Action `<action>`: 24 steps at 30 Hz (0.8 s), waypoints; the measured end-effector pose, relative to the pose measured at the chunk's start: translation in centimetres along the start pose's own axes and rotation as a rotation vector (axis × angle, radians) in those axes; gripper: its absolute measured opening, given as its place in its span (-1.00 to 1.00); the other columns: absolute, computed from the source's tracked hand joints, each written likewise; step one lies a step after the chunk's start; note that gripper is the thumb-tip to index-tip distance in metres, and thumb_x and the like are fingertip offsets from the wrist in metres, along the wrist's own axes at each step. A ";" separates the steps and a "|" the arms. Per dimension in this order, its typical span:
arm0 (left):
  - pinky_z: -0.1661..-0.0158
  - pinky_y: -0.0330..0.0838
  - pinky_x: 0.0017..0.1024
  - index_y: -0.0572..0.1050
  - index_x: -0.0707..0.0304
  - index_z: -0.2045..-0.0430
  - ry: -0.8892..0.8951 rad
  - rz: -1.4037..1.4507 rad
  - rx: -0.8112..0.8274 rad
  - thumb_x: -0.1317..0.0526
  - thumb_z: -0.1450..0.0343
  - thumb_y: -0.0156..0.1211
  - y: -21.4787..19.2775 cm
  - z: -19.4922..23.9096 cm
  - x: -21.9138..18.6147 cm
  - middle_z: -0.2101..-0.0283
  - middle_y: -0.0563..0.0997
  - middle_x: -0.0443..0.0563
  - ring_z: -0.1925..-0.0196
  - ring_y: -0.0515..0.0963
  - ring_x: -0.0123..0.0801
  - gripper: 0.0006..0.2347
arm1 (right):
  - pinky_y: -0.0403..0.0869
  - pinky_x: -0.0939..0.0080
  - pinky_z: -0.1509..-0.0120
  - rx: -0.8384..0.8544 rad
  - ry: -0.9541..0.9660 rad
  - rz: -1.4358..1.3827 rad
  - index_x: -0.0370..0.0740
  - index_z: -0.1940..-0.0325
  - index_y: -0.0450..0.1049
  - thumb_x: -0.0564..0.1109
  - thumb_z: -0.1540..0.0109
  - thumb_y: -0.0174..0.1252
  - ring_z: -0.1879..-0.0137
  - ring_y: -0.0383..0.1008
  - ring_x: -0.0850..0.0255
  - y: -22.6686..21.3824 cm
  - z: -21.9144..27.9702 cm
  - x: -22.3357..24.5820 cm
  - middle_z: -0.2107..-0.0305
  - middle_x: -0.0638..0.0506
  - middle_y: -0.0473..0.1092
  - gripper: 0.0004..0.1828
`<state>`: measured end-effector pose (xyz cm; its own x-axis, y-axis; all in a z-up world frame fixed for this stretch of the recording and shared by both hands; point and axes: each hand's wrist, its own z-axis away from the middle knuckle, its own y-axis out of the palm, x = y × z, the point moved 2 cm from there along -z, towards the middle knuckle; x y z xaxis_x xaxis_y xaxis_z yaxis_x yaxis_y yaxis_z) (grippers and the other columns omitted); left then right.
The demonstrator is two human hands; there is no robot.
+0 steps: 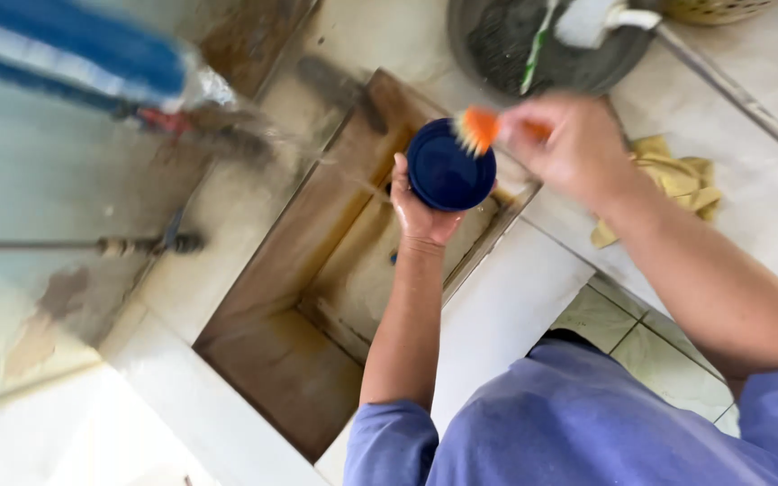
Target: The person is washing and rinsing a blue plastic water container and its lid using a brush and scouring pad at a utility sink.
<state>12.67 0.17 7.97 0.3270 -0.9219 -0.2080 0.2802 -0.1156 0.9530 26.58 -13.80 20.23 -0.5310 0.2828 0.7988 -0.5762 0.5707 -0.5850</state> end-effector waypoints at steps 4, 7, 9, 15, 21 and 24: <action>-0.21 0.41 0.07 0.38 0.27 -0.28 0.067 0.055 -0.075 -0.31 -0.56 -0.01 -4.8 3.1 -1.4 -0.22 0.51 0.23 -0.23 0.49 0.12 -0.37 | 0.57 0.17 0.14 0.209 -0.157 0.031 -0.04 0.11 0.66 -0.01 -0.24 0.28 0.25 0.63 0.18 6.6 3.4 1.6 0.29 0.05 0.59 -0.81; -0.25 0.41 0.03 0.42 0.07 -0.28 0.222 -0.066 -0.096 -0.25 -0.49 -0.04 -4.5 5.6 -2.1 -0.25 0.52 0.12 -0.27 0.49 0.01 -0.44 | 0.56 0.08 0.27 0.323 -0.264 0.451 0.05 0.11 0.69 -0.02 -0.23 0.26 0.33 0.59 0.12 9.2 2.4 1.7 0.25 0.06 0.59 -0.81; -0.15 0.39 0.07 0.47 0.19 -0.21 0.033 0.093 -0.051 -0.34 -0.54 -0.06 -8.1 5.1 -0.8 -0.18 0.55 0.18 -0.19 0.51 0.06 -0.39 | 0.54 0.08 0.23 0.155 -0.321 0.519 0.05 0.01 0.67 0.02 -0.36 0.23 0.32 0.57 0.11 10.6 2.0 2.9 0.31 0.05 0.54 -0.82; -0.23 0.34 0.12 0.46 0.06 -0.20 0.173 0.062 -0.131 -0.31 -0.44 -0.09 -5.8 9.2 -5.3 -0.18 0.58 0.10 -0.24 0.51 0.03 -0.41 | 0.53 0.01 0.25 0.343 -0.442 0.499 0.11 0.19 0.66 0.01 -0.20 0.23 0.34 0.57 0.07 13.4 3.5 3.6 0.37 0.11 0.50 -0.86; -0.33 0.28 0.11 0.43 0.23 -0.24 0.113 0.125 -0.024 -0.36 -0.53 -0.06 -13.1 6.6 -3.3 -0.23 0.53 0.20 -0.26 0.49 0.11 -0.35 | 0.54 0.04 0.23 0.253 -0.510 0.404 0.03 0.14 0.64 0.03 -0.27 0.23 0.30 0.56 0.06 16.0 4.2 4.1 0.34 0.08 0.49 -0.85; -0.25 0.32 0.11 0.44 0.18 -0.21 0.097 0.110 -0.178 -0.39 -0.40 -0.06 -10.3 8.3 -5.1 -0.19 0.56 0.17 -0.23 0.51 0.06 -0.31 | 0.53 0.06 0.31 0.435 -0.414 0.552 0.07 0.16 0.66 0.02 -0.32 0.18 0.42 0.56 0.15 15.3 3.6 2.7 0.33 0.11 0.51 -0.85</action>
<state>0.61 2.97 1.07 0.4476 -0.8843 -0.1331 0.3902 0.0592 0.9188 14.08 -7.12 12.95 -0.9466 0.0795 0.3124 -0.3084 0.0580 -0.9495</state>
